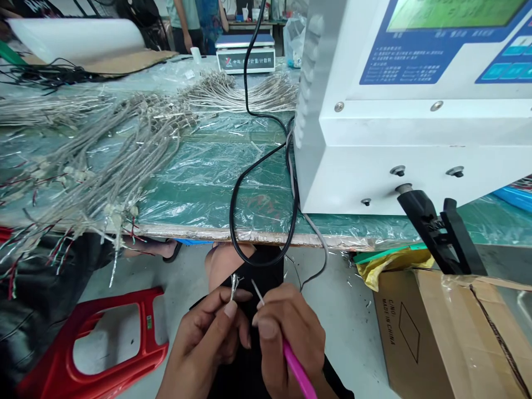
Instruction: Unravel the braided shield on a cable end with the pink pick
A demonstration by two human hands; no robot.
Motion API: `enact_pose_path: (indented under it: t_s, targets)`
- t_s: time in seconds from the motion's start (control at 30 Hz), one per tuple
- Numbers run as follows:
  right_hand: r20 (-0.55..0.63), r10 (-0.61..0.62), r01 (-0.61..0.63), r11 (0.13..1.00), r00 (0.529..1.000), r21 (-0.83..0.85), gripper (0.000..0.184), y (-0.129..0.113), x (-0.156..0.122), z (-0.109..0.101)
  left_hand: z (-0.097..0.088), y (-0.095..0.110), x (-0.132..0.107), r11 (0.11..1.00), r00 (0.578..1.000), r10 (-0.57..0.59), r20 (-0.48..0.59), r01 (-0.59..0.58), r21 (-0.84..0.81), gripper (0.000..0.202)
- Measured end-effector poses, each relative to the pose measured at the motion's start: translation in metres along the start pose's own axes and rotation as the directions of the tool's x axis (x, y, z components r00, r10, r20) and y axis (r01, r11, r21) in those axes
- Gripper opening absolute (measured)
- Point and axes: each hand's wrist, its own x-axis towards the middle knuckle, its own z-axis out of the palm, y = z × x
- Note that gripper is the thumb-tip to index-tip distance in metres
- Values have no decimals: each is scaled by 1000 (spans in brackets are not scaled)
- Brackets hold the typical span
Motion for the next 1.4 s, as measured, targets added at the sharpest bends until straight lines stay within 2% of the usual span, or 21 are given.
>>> enact_pose_path:
  t_s: [0.07, 0.17, 0.27, 0.6, 0.87, 1.0, 1.17, 1.27, 1.33, 1.4]
  targets:
    - [78, -54, 49, 997, 995, 63, 24, -2, -4, -2, -1, -2, 1, 998, 1000, -6, 18, 8, -68, 29]
    - [205, -58, 33, 992, 977, 125, 23, -2, -5, -5, -2, -2, 3, 995, 1000, -19, 13, 21, -96, 28]
    - [239, -39, 7, 991, 970, 137, 19, -2, -3, -3, -2, -1, 3, 994, 1000, -31, -1, 31, -104, 30]
    - [222, -25, 1, 994, 975, 107, 16, -1, -3, 0, 1, -1, 3, 997, 999, -33, -19, 32, -77, 33]
    - [215, -55, 47, 998, 975, 42, 16, -3, -2, -1, 2, -3, 1, 998, 997, -54, -62, 55, 11, 41]
    - [216, -63, 64, 998, 974, 5, 18, -4, 1, 1, 4, -3, 0, 999, 998, -21, -64, 23, 26, 38]
    - [235, 70, -63, 997, 970, -36, 20, -3, 6, 4, 6, 0, -1, 1000, 998, 8, -57, -7, 19, 32]
    - [111, 135, -127, 989, 985, -81, 22, -3, 7, 3, 6, 1, -1, 1000, 998, 22, -57, -21, 22, 31]
    - [57, 82, -79, 995, 995, -53, 21, -3, 6, 1, 5, 1, -1, 1000, 998, 17, -66, -16, 17, 33]
    - [118, -16, 15, 1000, 993, 13, 19, -3, 3, -2, 5, 1, -1, 1000, 996, -7, -84, 7, 1, 34]
